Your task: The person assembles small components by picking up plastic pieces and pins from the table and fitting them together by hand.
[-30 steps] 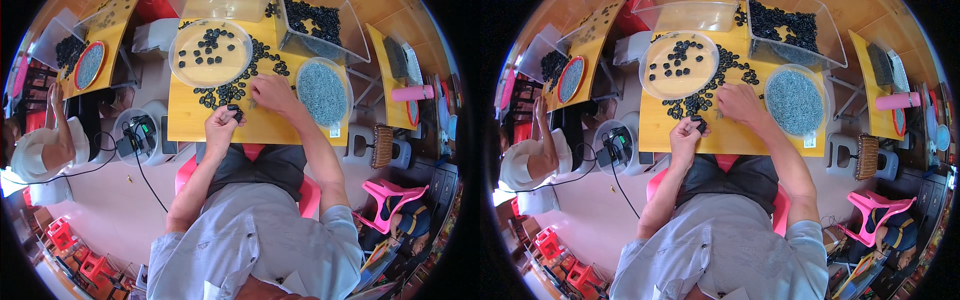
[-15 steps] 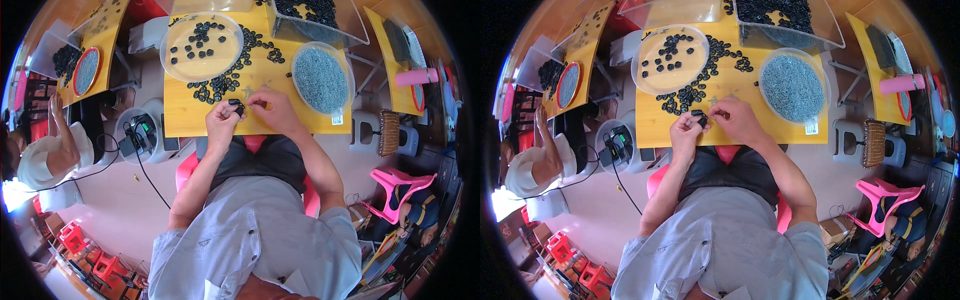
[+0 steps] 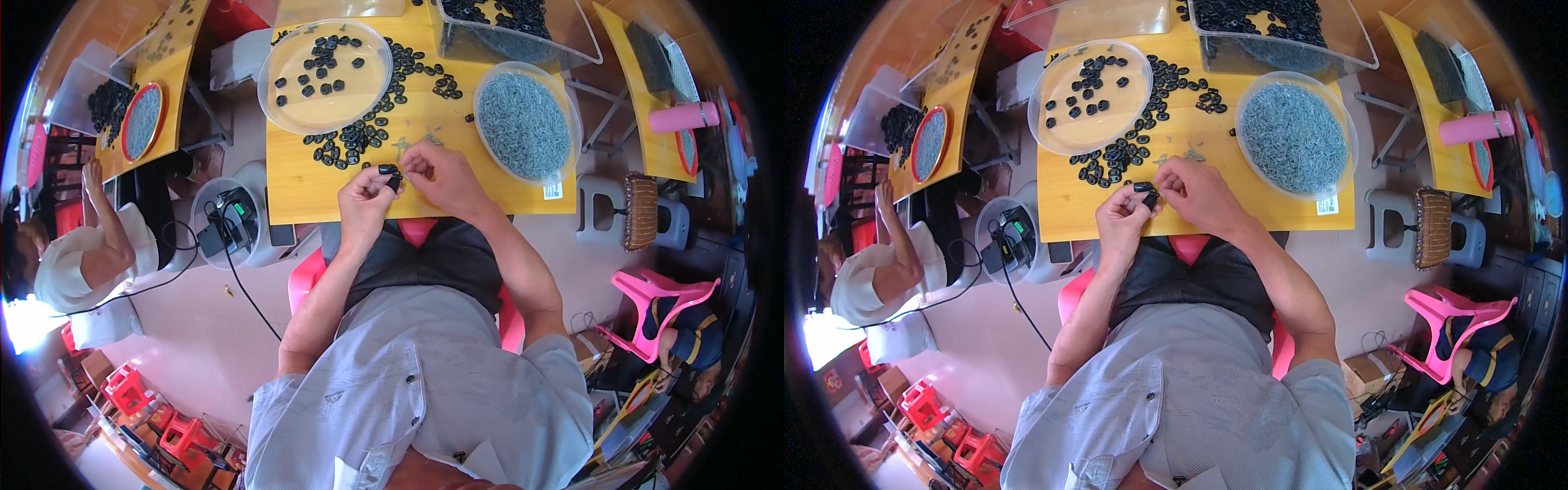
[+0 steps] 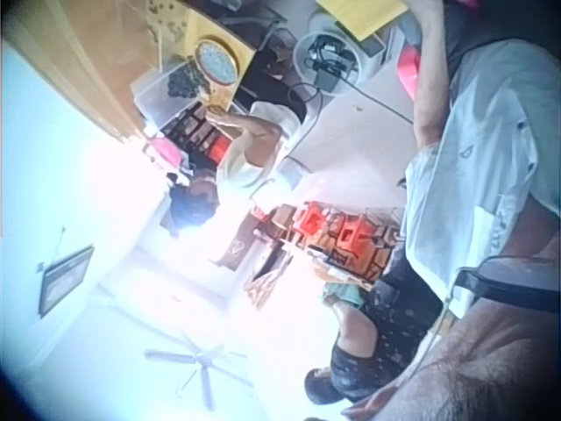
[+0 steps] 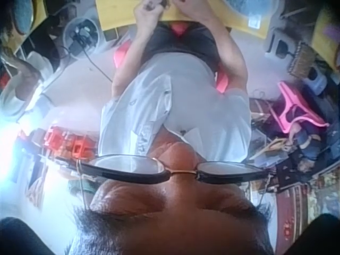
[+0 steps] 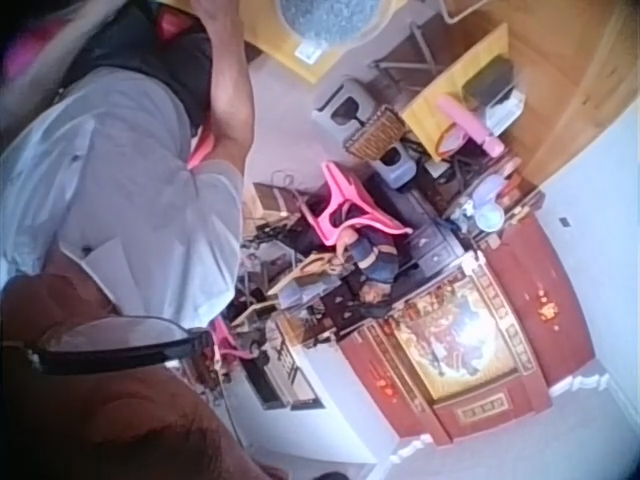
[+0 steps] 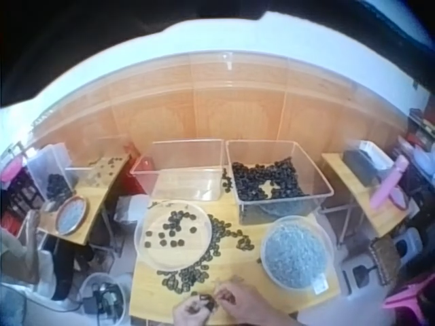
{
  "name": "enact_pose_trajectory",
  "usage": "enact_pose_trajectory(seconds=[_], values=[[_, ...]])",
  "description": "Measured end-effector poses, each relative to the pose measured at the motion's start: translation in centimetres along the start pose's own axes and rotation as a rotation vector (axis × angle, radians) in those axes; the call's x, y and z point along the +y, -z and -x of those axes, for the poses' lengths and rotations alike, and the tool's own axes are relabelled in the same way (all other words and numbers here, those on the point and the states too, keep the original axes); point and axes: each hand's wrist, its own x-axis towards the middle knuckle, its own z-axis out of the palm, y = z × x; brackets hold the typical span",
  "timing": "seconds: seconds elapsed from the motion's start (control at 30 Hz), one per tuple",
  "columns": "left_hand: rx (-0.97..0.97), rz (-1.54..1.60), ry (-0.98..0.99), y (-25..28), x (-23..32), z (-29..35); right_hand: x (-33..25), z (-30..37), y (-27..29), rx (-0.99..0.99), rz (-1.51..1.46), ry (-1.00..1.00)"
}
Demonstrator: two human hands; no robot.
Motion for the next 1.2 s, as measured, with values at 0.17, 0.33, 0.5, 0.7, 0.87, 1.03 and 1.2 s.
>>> enact_pose_trajectory(seconds=[0.17,0.33,0.5,0.7,0.87,1.03,1.2], values=[[-0.030,-0.034,0.008,0.2,-0.2,0.0,0.1,0.0,0.1,-0.008,-0.023,-0.001],[-0.051,-0.088,0.012,0.3,-0.5,0.0,0.4,0.0,0.0,-0.025,-0.028,-0.035],[-0.046,-0.123,0.018,-0.1,-0.1,-0.2,1.4,0.4,-0.3,0.008,-0.094,-0.051],[-0.073,-0.055,0.028,0.4,0.1,-0.2,1.5,0.5,0.1,-0.004,-0.130,-0.142],[-0.077,-0.027,0.032,0.5,0.0,-0.2,1.6,0.6,0.2,-0.016,-0.072,-0.157],[-0.068,0.001,0.066,0.4,0.2,-0.3,0.9,0.7,0.2,0.000,-0.071,-0.142],[-0.142,-0.044,0.086,0.8,0.2,-0.5,0.2,0.8,0.4,0.007,-0.034,-0.120]])
